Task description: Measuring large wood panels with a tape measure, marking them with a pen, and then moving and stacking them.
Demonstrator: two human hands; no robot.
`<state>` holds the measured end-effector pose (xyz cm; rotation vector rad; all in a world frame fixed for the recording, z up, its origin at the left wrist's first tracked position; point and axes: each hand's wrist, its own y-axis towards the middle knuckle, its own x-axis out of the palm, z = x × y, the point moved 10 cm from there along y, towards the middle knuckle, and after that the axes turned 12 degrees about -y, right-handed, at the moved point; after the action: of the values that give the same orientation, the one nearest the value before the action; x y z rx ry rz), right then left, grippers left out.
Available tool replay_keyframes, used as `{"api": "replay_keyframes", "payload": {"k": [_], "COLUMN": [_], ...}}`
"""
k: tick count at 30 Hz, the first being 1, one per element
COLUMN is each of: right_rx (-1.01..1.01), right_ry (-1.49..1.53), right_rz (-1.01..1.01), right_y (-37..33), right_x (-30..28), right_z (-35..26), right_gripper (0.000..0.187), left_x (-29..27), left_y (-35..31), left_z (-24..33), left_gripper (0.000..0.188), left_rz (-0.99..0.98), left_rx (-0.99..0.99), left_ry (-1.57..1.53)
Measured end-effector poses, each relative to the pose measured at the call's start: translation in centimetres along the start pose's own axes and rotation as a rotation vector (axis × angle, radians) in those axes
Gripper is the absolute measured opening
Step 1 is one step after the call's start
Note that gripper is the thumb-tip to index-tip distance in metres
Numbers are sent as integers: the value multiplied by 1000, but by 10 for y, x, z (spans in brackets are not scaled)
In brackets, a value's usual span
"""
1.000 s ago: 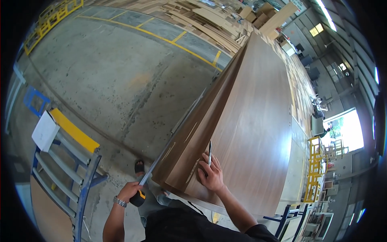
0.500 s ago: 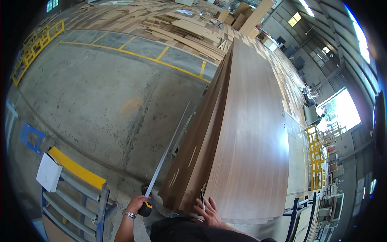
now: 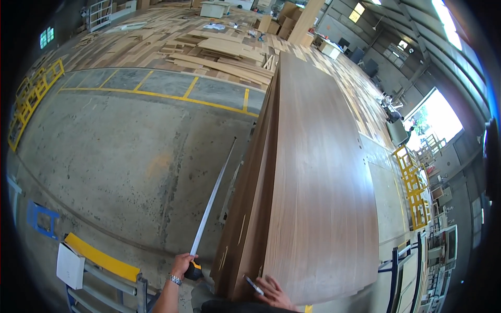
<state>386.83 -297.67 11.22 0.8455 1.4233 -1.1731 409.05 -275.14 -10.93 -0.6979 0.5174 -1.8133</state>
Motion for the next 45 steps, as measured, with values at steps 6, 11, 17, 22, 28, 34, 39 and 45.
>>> {"api": "replay_keyframes", "payload": {"k": [6,11,17,22,28,34,39,45], "right_rx": [-152,-240,-400,-188,399,353,379,625], "right_ry": [271,-46,-675,-314,154,216,662,1260], "right_rz": [260,278,271,197,247,84,557,663], "right_y": [5,-4,-4,5,-8,-7,-20,-27], "right_x": [-21,13,28,-5,-43,-17,-8,21], "right_z": [5,-6,-17,3,27,24,29,51], "right_gripper": [29,29,31,47,42,45,69,56], "left_x": [137,247,314,339,368,399,422,434], "left_y": [10,56,113,130,151,166,158,161], "left_z": [106,178,201,202,226,232,231,246], "left_gripper": [34,37,35,41,75,82,38,40], "left_rz": [-389,-481,-547,-527,-421,-549,-833,-850], "left_rx": [114,255,318,388,478,579,486,479], "left_ry": [-247,-179,-68,-15,434,646,540,419]}}
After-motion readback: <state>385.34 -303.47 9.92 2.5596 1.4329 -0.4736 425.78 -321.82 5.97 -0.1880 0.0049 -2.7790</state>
